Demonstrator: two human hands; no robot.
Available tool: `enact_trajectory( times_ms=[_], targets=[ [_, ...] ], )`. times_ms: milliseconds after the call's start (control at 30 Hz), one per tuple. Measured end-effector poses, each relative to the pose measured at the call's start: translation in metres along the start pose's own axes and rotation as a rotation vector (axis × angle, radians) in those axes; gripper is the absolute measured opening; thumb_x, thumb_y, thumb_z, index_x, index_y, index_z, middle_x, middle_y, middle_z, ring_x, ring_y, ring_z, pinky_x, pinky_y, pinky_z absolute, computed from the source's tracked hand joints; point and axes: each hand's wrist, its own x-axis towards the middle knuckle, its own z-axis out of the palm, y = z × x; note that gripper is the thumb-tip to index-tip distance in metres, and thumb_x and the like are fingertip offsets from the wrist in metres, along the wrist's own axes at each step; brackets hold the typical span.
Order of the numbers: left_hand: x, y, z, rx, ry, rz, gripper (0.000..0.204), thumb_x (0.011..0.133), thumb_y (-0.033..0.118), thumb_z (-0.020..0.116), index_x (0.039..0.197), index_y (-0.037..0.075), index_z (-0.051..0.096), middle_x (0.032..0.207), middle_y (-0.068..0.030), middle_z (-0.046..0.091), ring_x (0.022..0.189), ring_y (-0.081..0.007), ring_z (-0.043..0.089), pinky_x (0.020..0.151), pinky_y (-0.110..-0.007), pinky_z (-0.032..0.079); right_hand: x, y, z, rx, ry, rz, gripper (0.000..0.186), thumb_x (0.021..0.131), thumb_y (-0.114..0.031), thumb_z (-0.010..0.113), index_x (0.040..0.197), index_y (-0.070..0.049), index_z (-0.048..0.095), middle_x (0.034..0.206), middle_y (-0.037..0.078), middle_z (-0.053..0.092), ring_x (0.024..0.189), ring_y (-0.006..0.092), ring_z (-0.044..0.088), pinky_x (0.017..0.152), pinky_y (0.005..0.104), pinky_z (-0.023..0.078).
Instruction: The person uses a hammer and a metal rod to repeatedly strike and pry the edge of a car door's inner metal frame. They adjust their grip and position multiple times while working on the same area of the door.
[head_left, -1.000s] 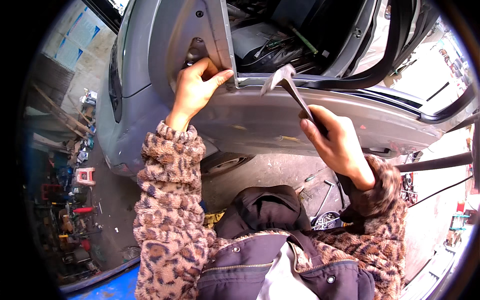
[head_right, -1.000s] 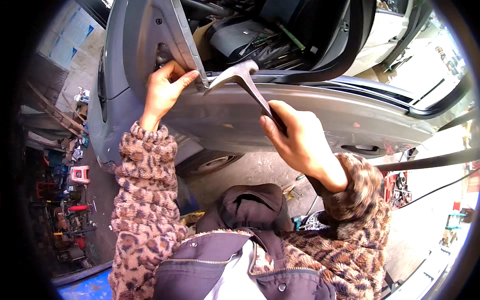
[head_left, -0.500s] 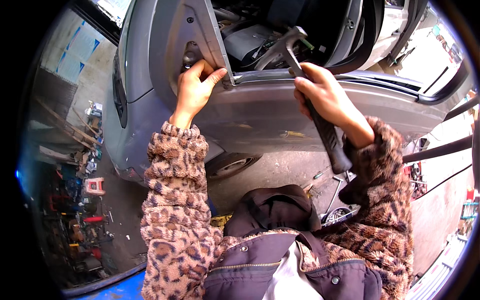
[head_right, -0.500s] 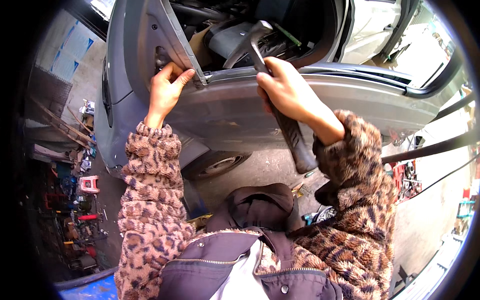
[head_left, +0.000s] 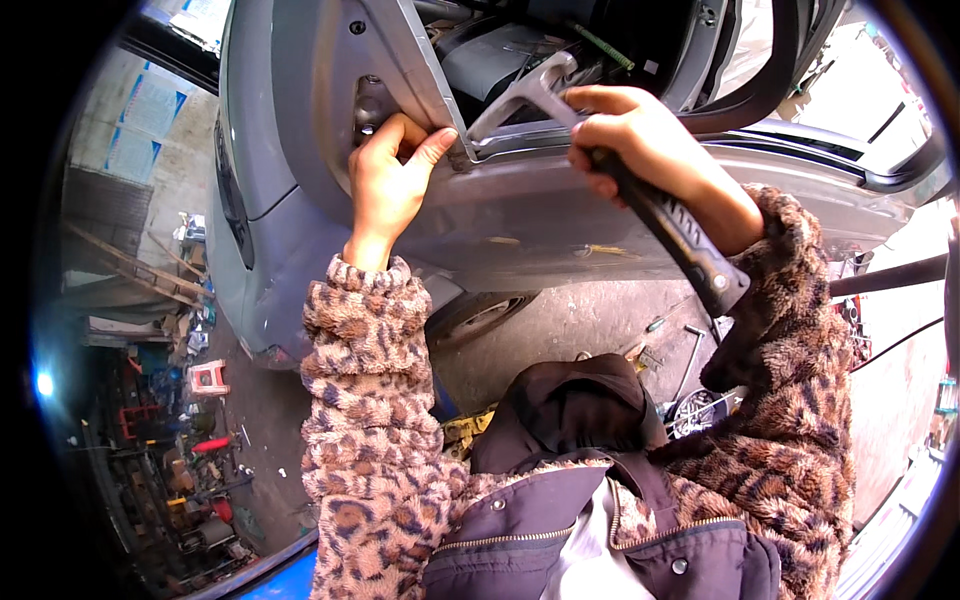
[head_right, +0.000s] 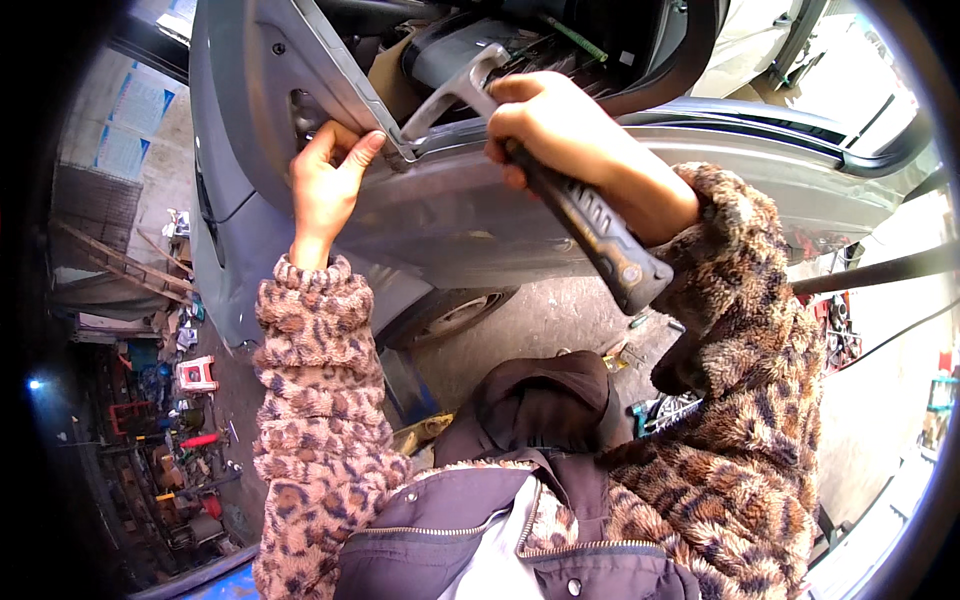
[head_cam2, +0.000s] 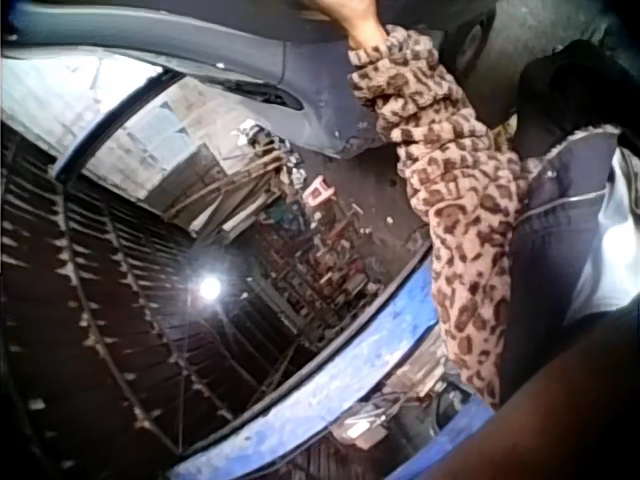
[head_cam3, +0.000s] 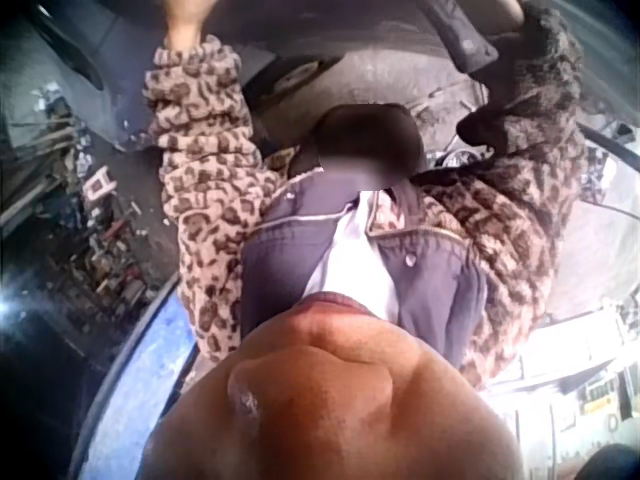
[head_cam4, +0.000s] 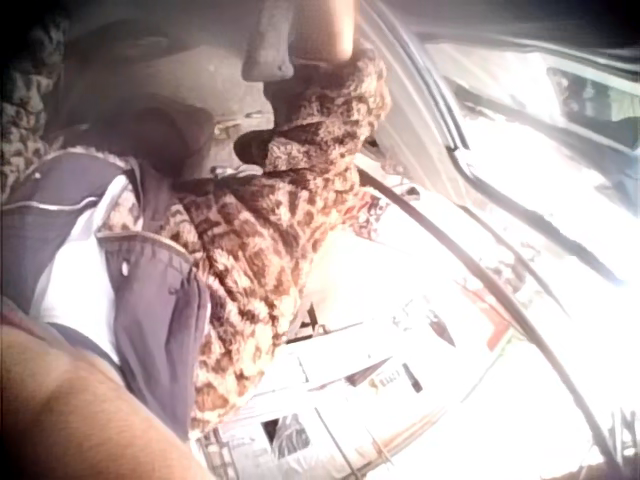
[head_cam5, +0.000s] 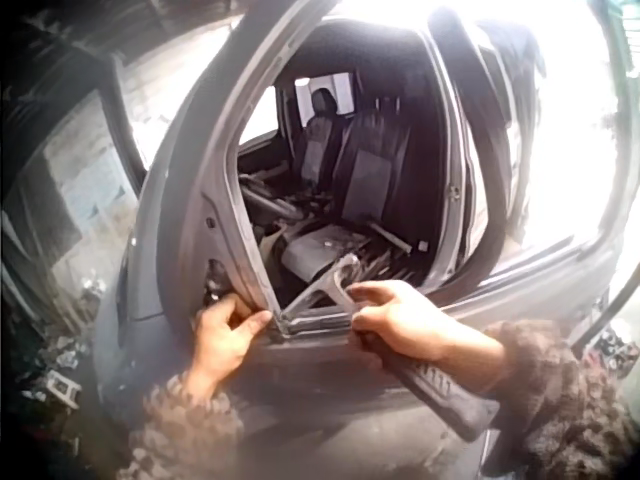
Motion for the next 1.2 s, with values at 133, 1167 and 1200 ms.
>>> enact_trajectory(
  times_ms=[133, 1167, 1200],
  targets=[
    [0.002, 0.004, -0.001, 0.010, 0.002, 0.000, 0.033, 0.084, 0.025, 0.083, 0.075, 0.001, 0.061, 0.060, -0.0032, 0.058, 0.057, -0.0085, 0.046, 0.054, -0.028, 0.041, 0.006, 0.008, -0.004, 0.001, 0.162, -0.152, 0.065, 0.091, -0.007, 0.053, 0.153, 0.000, 0.034, 0.071, 0.007, 0.057, 0.049, 0.0130, 0.052, 0.043, 0.0283, 0.044],
    [0.001, 0.011, 0.003, 0.025, 0.017, 0.002, 0.033, 0.084, 0.025, 0.083, 0.076, 0.001, 0.062, 0.059, 0.0008, 0.054, 0.057, -0.0064, 0.044, 0.053, -0.025, 0.038, -0.011, 0.007, 0.006, -0.026, 0.266, -0.219, 0.063, 0.092, -0.009, 0.052, 0.152, 0.000, 0.035, 0.073, 0.005, 0.058, 0.049, 0.0127, 0.055, 0.045, 0.0268, 0.047],
    [0.000, 0.010, 0.004, 0.026, 0.010, 0.003, 0.031, 0.086, 0.024, 0.082, 0.077, 0.001, 0.061, 0.061, 0.0028, 0.053, 0.059, -0.0052, 0.043, 0.055, -0.024, 0.037, -0.017, 0.009, 0.009, -0.107, 0.125, -0.202, 0.062, 0.090, -0.006, 0.049, 0.150, 0.003, 0.037, 0.071, 0.008, 0.059, 0.050, 0.0144, 0.057, 0.047, 0.0294, 0.050]
  ],
)
